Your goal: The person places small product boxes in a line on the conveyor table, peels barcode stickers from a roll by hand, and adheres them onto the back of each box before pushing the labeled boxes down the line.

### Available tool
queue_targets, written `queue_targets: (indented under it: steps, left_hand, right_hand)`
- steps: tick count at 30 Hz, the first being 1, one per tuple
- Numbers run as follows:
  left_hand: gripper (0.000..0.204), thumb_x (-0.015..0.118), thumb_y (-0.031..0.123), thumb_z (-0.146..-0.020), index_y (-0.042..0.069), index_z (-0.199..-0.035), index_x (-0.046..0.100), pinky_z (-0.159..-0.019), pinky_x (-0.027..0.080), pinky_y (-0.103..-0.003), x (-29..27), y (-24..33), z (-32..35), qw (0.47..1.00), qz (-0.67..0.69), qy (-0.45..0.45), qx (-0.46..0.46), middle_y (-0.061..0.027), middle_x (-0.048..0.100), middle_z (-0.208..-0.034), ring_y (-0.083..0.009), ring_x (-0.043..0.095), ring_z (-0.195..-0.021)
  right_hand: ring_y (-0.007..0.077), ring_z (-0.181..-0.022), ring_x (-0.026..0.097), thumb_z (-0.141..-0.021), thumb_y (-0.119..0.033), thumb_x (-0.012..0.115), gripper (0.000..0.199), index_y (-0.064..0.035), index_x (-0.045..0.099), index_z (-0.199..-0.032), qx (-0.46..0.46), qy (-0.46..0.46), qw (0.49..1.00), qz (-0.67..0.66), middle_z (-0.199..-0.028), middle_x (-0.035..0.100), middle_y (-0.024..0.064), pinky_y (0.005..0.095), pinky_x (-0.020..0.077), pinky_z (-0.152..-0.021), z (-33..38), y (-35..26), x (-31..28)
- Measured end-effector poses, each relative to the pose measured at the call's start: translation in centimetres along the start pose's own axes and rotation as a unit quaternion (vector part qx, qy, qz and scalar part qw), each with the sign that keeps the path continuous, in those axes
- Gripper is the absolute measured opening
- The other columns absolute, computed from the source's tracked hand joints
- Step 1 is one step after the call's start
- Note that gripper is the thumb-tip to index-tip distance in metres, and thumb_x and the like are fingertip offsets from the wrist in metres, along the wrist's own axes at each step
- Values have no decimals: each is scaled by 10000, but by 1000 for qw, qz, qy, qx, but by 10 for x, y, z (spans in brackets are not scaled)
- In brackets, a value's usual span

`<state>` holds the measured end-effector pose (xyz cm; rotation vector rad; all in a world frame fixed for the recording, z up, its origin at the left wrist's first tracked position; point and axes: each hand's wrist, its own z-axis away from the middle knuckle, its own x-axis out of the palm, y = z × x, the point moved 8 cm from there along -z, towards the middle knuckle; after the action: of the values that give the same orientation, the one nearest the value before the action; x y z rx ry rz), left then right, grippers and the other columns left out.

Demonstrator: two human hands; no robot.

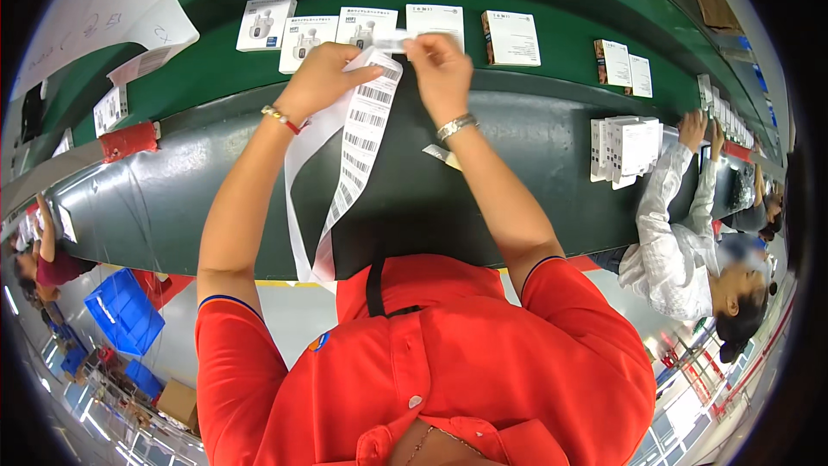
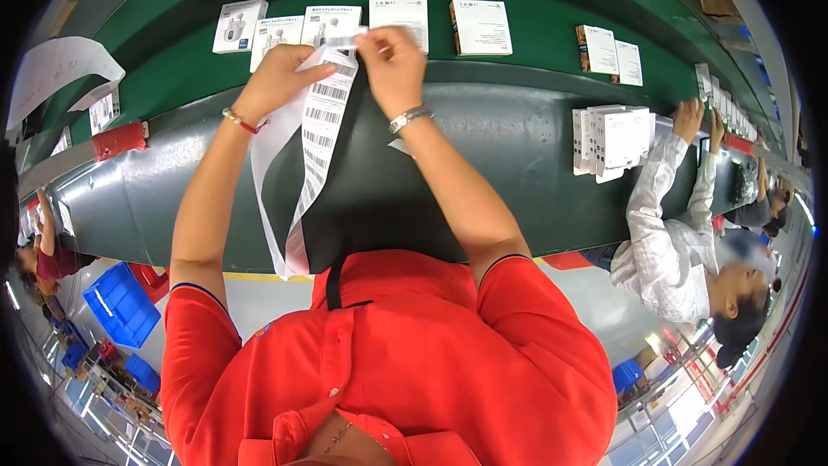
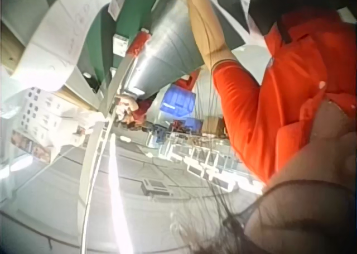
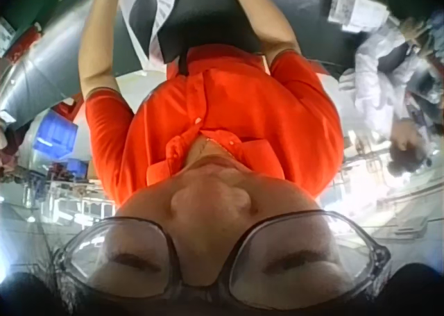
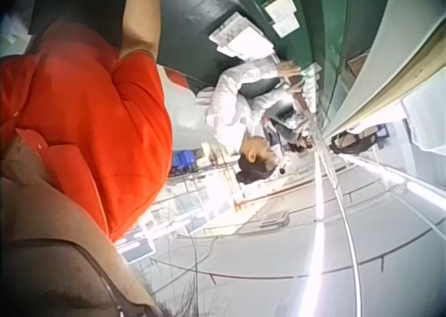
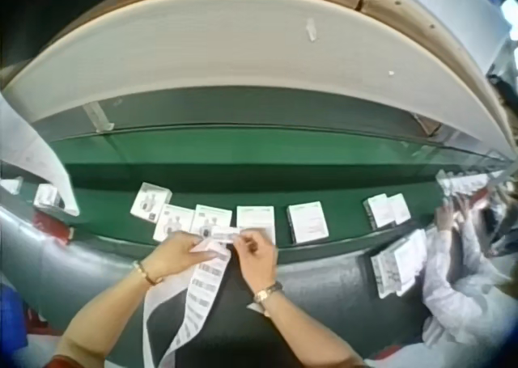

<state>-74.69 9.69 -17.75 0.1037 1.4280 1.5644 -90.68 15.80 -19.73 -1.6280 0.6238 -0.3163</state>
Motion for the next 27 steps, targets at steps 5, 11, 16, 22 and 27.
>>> queue_targets:
  steps: [5, 11, 16, 22, 27]
  left_hand:
    - [282, 658, 273, -836, -7, -819, 627, -568, 428, -288, 19, 1, -21, 991, -119, 46, 50, -95, 670, -820, -168, 520, -565]
    - [354, 626, 229, -825, -29, -657, 452, -581, 450, -374, 30, 14, -38, 964, -201, 88, 149, -70, 534, -1277, -329, 543, -611]
    - [276, 614, 227, -829, -20, -737, 532, -639, 488, -393, 41, 8, -50, 960, -220, 68, 157, -62, 482, -1335, -329, 595, -714]
    - [236, 603, 220, -835, -16, -839, 592, -685, 500, -412, 41, -2, -50, 963, -216, 71, 148, -94, 506, -1295, -331, 619, -778]
    - [311, 621, 288, -853, -12, -773, 598, -546, 415, -320, 7, 4, -50, 990, -30, 122, 69, -132, 591, -660, -221, 530, -562]
  right_hand:
    - [275, -774, 575, -777, -225, 671, 216, -16, 671, -726, -29, -10, 977, 211, -803, 600, 125, 385, 457, -697, -65, 28, -30]
    - [308, -820, 560, -761, -234, 668, 203, -39, 684, -709, -19, -20, 967, 254, -825, 595, 125, 424, 441, -725, -77, 52, -10]
    - [314, -848, 543, -747, -227, 674, 177, -55, 689, -709, -39, -18, 952, 303, -850, 591, 114, 442, 417, -729, -76, 55, 3]
    - [303, -843, 529, -733, -270, 709, 218, -69, 678, -813, -107, -13, 894, 435, -850, 575, 91, 436, 386, -755, -65, 30, 6]
    - [171, -691, 578, -775, -193, 716, 249, -52, 648, -968, 24, -40, 998, 39, -791, 616, 62, 302, 453, -650, -52, 37, -13]
